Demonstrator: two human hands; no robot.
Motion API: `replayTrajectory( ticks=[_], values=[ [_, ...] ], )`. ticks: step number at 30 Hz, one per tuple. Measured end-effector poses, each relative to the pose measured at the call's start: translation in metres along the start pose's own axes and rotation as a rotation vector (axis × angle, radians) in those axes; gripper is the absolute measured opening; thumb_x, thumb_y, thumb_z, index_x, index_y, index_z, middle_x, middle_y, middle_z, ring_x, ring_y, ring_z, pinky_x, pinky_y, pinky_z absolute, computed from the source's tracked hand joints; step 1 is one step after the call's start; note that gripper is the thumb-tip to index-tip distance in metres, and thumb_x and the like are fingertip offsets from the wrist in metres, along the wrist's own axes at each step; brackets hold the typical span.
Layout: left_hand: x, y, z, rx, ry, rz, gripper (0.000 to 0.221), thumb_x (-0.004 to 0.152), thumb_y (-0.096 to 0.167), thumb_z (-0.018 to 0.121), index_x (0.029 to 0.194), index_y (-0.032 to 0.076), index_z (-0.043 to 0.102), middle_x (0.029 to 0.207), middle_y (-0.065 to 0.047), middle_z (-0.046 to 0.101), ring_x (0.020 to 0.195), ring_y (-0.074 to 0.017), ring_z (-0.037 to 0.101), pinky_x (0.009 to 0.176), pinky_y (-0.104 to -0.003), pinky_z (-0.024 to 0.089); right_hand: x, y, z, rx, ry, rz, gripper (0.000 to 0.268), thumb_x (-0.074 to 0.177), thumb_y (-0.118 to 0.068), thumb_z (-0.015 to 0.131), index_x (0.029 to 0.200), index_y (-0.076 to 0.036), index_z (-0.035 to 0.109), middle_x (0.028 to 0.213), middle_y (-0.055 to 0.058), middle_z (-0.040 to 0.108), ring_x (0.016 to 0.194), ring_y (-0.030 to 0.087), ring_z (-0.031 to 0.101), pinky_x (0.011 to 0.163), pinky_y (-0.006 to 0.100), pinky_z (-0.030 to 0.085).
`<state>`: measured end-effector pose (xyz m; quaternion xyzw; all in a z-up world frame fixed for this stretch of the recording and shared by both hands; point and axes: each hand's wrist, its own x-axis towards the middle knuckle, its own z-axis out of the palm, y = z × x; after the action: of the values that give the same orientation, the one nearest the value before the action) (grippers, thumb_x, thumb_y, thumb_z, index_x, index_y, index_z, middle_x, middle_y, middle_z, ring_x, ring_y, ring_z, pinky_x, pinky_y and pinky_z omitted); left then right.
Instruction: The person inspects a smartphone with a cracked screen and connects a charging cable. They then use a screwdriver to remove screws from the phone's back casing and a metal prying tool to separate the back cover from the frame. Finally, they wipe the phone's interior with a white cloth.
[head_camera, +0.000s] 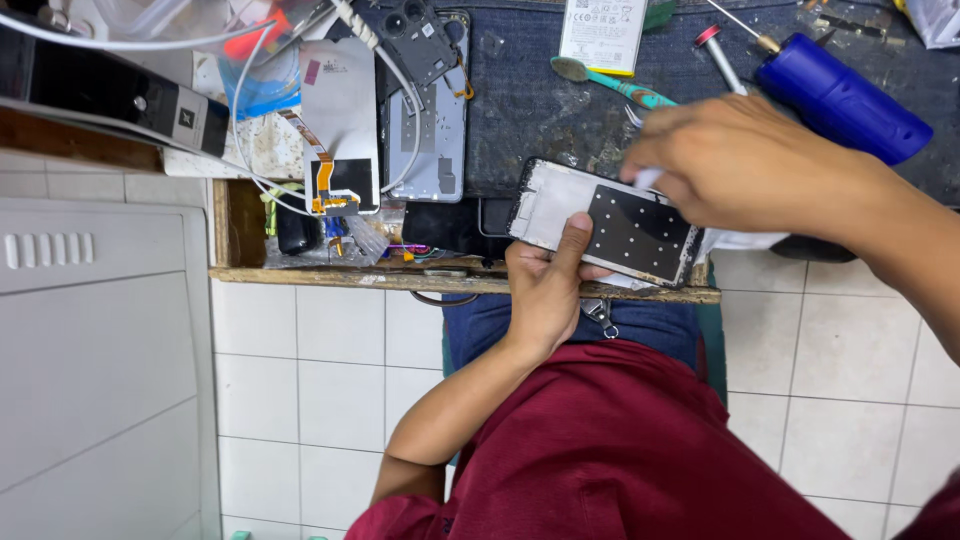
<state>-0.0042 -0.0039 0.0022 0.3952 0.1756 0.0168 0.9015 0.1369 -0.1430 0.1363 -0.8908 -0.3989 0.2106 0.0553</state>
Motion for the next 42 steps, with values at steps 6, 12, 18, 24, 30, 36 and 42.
replayTrajectory(
  ticks=[6, 12, 18, 24, 30, 36, 42],
  values=[
    [0.007, -0.002, 0.007, -0.017, 0.013, -0.034, 0.021, 0.105, 0.016, 0.065, 0.11, -0.003, 0.072, 0.099, -0.009, 0.075, 0.078, -0.0131, 0.072, 0.062, -0.025, 0.062, -0.014, 0.005, 0.011, -0.011, 0.069, 0.006, 0.03, 0.081, -0.002, 0.063, 0.107, -0.011, 0.075, 0.107, 0.009, 0.071, 0.075, 0.034, 0.071, 0.068, 0.048, 0.054],
    [0.011, -0.003, 0.002, -0.013, 0.003, -0.011, 0.021, 0.106, 0.015, 0.065, 0.11, -0.004, 0.072, 0.099, -0.01, 0.075, 0.079, -0.0136, 0.073, 0.063, -0.027, 0.063, -0.004, 0.008, 0.019, -0.04, 0.153, -0.068, 0.028, 0.078, -0.005, 0.067, 0.103, -0.01, 0.076, 0.097, 0.009, 0.069, 0.074, 0.036, 0.069, 0.069, 0.048, 0.054],
    [0.012, -0.002, 0.0, -0.025, -0.005, -0.037, 0.019, 0.106, 0.013, 0.064, 0.113, -0.003, 0.071, 0.1, -0.01, 0.074, 0.079, -0.0133, 0.073, 0.063, -0.026, 0.063, 0.03, -0.002, 0.033, 0.065, 0.31, -0.161, 0.029, 0.077, -0.001, 0.069, 0.104, -0.006, 0.076, 0.096, 0.013, 0.069, 0.08, 0.038, 0.069, 0.073, 0.05, 0.054],
    [0.011, -0.003, -0.001, -0.069, -0.014, -0.014, 0.018, 0.106, 0.012, 0.064, 0.114, -0.003, 0.069, 0.1, -0.01, 0.072, 0.08, -0.0158, 0.074, 0.067, -0.03, 0.066, 0.05, -0.012, 0.031, 0.17, 0.403, -0.22, 0.029, 0.075, 0.0, 0.069, 0.103, -0.003, 0.074, 0.105, 0.015, 0.072, 0.092, 0.039, 0.069, 0.082, 0.049, 0.055],
    [0.012, -0.006, -0.002, -0.118, -0.023, -0.02, 0.02, 0.106, 0.012, 0.065, 0.116, -0.004, 0.068, 0.104, -0.012, 0.074, 0.084, -0.0169, 0.074, 0.068, -0.031, 0.066, 0.012, -0.001, 0.002, 0.104, 0.0, 0.077, 0.03, 0.072, -0.006, 0.076, 0.102, -0.008, 0.075, 0.098, 0.012, 0.075, 0.096, 0.033, 0.071, 0.084, 0.046, 0.054],
    [0.021, -0.024, -0.016, -0.096, -0.037, -0.03, 0.021, 0.106, 0.012, 0.067, 0.122, -0.002, 0.068, 0.107, -0.011, 0.073, 0.087, -0.0173, 0.073, 0.07, -0.034, 0.065, 0.045, -0.01, 0.033, 0.2, 0.243, -0.02, 0.035, 0.08, -0.005, 0.071, 0.115, -0.01, 0.073, 0.104, 0.014, 0.075, 0.097, 0.032, 0.072, 0.089, 0.045, 0.056],
    [0.022, -0.047, -0.047, 0.223, -0.299, -0.04, 0.033, 0.108, 0.022, 0.072, 0.12, -0.008, 0.068, 0.098, -0.015, 0.075, 0.08, -0.0164, 0.073, 0.066, -0.029, 0.062, 0.06, 0.011, 0.06, 0.326, 0.18, -0.124, 0.056, 0.079, -0.004, 0.069, 0.134, -0.012, 0.068, 0.105, 0.014, 0.075, 0.094, 0.031, 0.074, 0.088, 0.044, 0.057]
  ],
)
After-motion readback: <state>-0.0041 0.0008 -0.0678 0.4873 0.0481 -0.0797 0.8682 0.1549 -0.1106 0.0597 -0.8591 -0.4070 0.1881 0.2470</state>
